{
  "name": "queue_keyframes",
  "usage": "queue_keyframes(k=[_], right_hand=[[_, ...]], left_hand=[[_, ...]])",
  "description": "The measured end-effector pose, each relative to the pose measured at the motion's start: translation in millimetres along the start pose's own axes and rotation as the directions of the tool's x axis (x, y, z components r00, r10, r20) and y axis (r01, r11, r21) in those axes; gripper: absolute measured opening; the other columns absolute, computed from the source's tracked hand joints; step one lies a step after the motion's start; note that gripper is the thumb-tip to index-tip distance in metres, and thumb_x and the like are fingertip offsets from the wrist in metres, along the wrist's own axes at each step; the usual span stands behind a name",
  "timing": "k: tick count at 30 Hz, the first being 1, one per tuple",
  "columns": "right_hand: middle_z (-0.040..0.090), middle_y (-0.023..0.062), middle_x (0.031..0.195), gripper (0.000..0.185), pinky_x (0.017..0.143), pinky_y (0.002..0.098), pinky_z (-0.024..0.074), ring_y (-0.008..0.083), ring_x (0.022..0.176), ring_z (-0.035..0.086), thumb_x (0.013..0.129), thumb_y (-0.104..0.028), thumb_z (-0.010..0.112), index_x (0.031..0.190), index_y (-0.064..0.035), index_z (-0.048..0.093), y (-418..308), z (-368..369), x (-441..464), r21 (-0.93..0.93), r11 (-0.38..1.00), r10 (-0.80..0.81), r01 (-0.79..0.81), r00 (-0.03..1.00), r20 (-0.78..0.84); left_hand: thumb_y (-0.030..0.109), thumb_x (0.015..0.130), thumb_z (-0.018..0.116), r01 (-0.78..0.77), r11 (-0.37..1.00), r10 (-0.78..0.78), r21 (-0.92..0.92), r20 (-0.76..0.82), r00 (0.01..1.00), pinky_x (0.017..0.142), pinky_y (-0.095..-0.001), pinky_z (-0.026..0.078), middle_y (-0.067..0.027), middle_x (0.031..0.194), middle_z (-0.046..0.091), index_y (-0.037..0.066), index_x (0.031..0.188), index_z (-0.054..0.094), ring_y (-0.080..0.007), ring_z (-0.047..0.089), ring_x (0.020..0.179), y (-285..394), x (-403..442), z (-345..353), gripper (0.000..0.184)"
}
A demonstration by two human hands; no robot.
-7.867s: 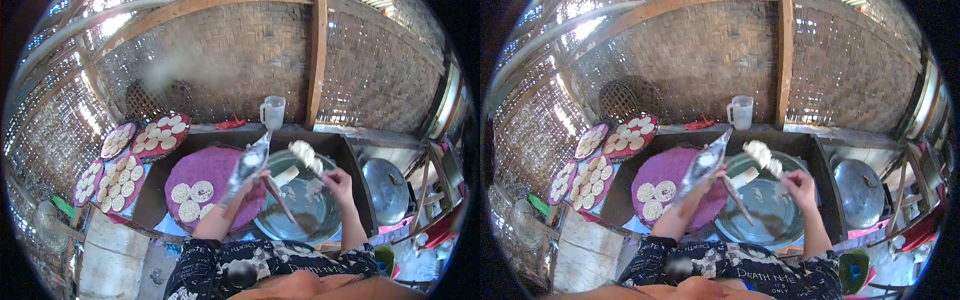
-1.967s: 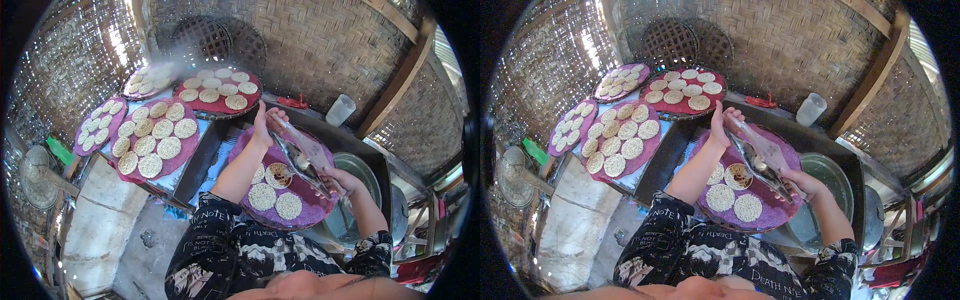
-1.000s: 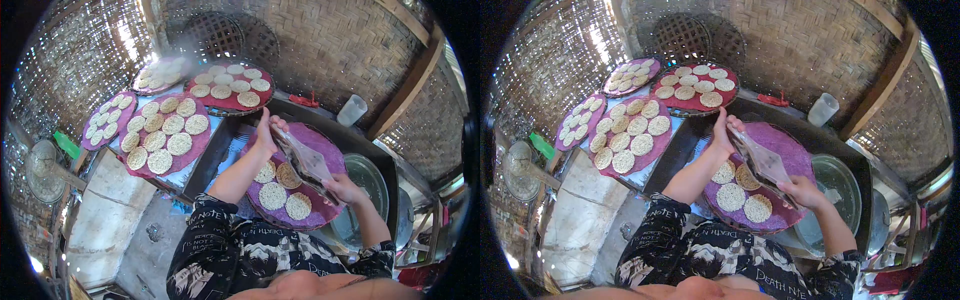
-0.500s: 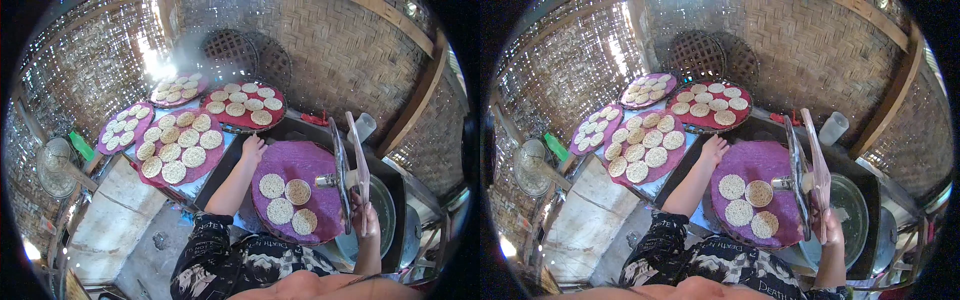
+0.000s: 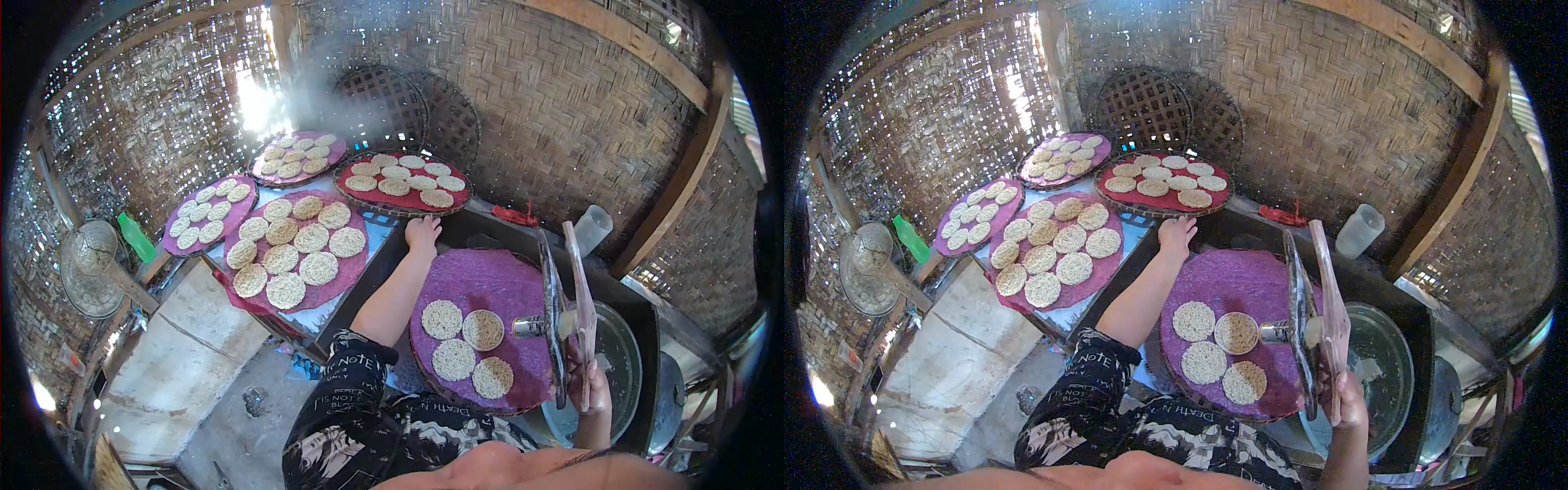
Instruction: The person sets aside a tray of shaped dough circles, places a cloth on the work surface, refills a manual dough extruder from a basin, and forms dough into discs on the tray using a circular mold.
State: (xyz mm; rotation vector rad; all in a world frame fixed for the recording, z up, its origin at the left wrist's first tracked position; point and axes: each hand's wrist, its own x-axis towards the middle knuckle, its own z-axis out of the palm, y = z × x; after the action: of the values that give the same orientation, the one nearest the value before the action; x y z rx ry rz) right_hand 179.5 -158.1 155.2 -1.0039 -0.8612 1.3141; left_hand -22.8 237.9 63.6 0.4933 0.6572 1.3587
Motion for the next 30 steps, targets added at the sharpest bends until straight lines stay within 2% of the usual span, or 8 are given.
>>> queue_keyframes(k=[3, 6, 9, 16, 20, 23, 27, 30], right_hand=[[0.052, 0.0086, 0.114, 0.074, 0.085, 0.0352, 0.0408, 0.0207, 0.103, 0.049, 0.073, -0.05, 0.062, 0.123, 0.0013, 0.041, -13.0, 20.3, -3.4, -0.05, 0.998, 0.03, -0.029, 0.999, 0.019], [0.056, 0.0106, 0.103, 0.074, 0.076, 0.0319, 0.0443, 0.0214, 0.092, 0.055, 0.073, -0.05, 0.061, 0.12, 0.0047, 0.042, -5.2, 17.5, -3.1, -0.089, 0.996, -0.014, 0.011, 0.999, -0.033], [0.056, 0.0083, 0.099, 0.076, 0.069, 0.0286, 0.0439, 0.018, 0.086, 0.055, 0.07, -0.052, 0.062, 0.118, 0.0037, 0.044, 11.0, 2.9, -2.6, -0.103, 0.994, -0.053, 0.038, 0.989, -0.139], [0.051, 0.0006, 0.083, 0.072, 0.057, 0.0237, 0.0363, 0.0109, 0.07, 0.047, 0.064, -0.057, 0.067, 0.105, -0.0006, 0.05, 11.4, 4.8, -3.0, -0.128, 0.991, 0.022, -0.035, 0.994, -0.106], [0.051, 0.0012, 0.082, 0.067, 0.053, 0.0231, 0.0355, 0.0105, 0.065, 0.047, 0.063, -0.056, 0.067, 0.098, -0.0017, 0.051, 18.2, -2.8, -3.5, -0.138, 0.989, 0.045, -0.058, 0.995, -0.092], [0.051, 0.0018, 0.08, 0.068, 0.05, 0.0232, 0.0355, 0.0105, 0.061, 0.047, 0.063, -0.055, 0.068, 0.1, -0.0004, 0.05, 18.5, -7.1, -4.9, -0.151, 0.983, 0.09, -0.099, 0.994, -0.067], [0.051, 0.0025, 0.079, 0.075, 0.054, 0.0233, 0.0385, 0.0128, 0.065, 0.051, 0.063, -0.056, 0.067, 0.105, 0.0028, 0.049, 3.0, 40.9, -5.4, -0.096, 0.995, 0.017, -0.028, 0.993, -0.113], [0.053, 0.0087, 0.1, 0.078, 0.069, 0.0322, 0.0446, 0.021, 0.087, 0.054, 0.068, -0.052, 0.065, 0.119, 0.0022, 0.042, 10.0, 9.6, -9.0, -0.148, 0.987, 0.062, -0.064, 0.998, -0.017]], left_hand=[[0.006, 0.088, 0.043, -0.005, 0.999, 0.006, 0.036, -0.02, 1.0, 0.082, -0.0363, 0.048, -0.014, 0.118, 0.045, -0.004, 0.113, 0.036, -0.0285, 0.052, 0.105, -0.6, 5.3, 2.0, 0.028], [0.008, 0.089, 0.04, 0.01, 0.997, -0.004, 0.08, -0.074, 0.997, 0.081, -0.0359, 0.049, -0.0144, 0.121, 0.043, -0.004, 0.117, 0.034, -0.0292, 0.053, 0.103, -4.5, 4.4, 2.1, 0.031], [0.009, 0.09, 0.036, 0.06, 0.998, -0.059, 0.02, -0.065, 0.996, 0.081, -0.0365, 0.049, -0.015, 0.123, 0.042, -0.003, 0.12, 0.033, -0.0294, 0.054, 0.101, -9.3, 8.5, -8.2, 0.032], [0.004, 0.089, 0.034, 0.167, 0.98, -0.173, -0.111, -0.04, 0.984, 0.083, -0.0369, 0.048, -0.0165, 0.121, 0.044, -0.003, 0.119, 0.035, -0.029, 0.052, 0.104, -15.9, 17.0, -26.8, 0.031], [0.005, 0.088, 0.04, 0.083, 0.985, -0.091, 0.152, 0.048, 0.995, 0.082, -0.0366, 0.048, -0.0146, 0.115, 0.047, -0.004, 0.116, 0.037, -0.028, 0.053, 0.102, -31.3, 39.7, -45.6, 0.029], [0.006, 0.086, 0.048, 0.073, 0.996, -0.069, 0.058, -0.062, 0.996, 0.081, -0.0356, 0.048, -0.0124, 0.109, 0.049, -0.003, 0.112, 0.038, -0.0257, 0.054, 0.098, -11.1, 7.0, -16.1, 0.03], [0.005, 0.083, 0.054, -0.004, 1.0, 0.007, 0.017, -0.197, 0.98, 0.074, -0.0321, 0.05, -0.0109, 0.1, 0.052, -0.002, 0.105, 0.041, -0.0218, 0.056, 0.087, -10.7, 12.5, -9.7, 0.026], [0.003, 0.082, 0.054, -0.056, 0.998, 0.055, 0.001, -0.221, 0.974, 0.068, -0.0292, 0.051, -0.0107, 0.094, 0.053, -0.002, 0.101, 0.043, -0.0198, 0.056, 0.08, -12.9, 17.7, -6.3, 0.022]])
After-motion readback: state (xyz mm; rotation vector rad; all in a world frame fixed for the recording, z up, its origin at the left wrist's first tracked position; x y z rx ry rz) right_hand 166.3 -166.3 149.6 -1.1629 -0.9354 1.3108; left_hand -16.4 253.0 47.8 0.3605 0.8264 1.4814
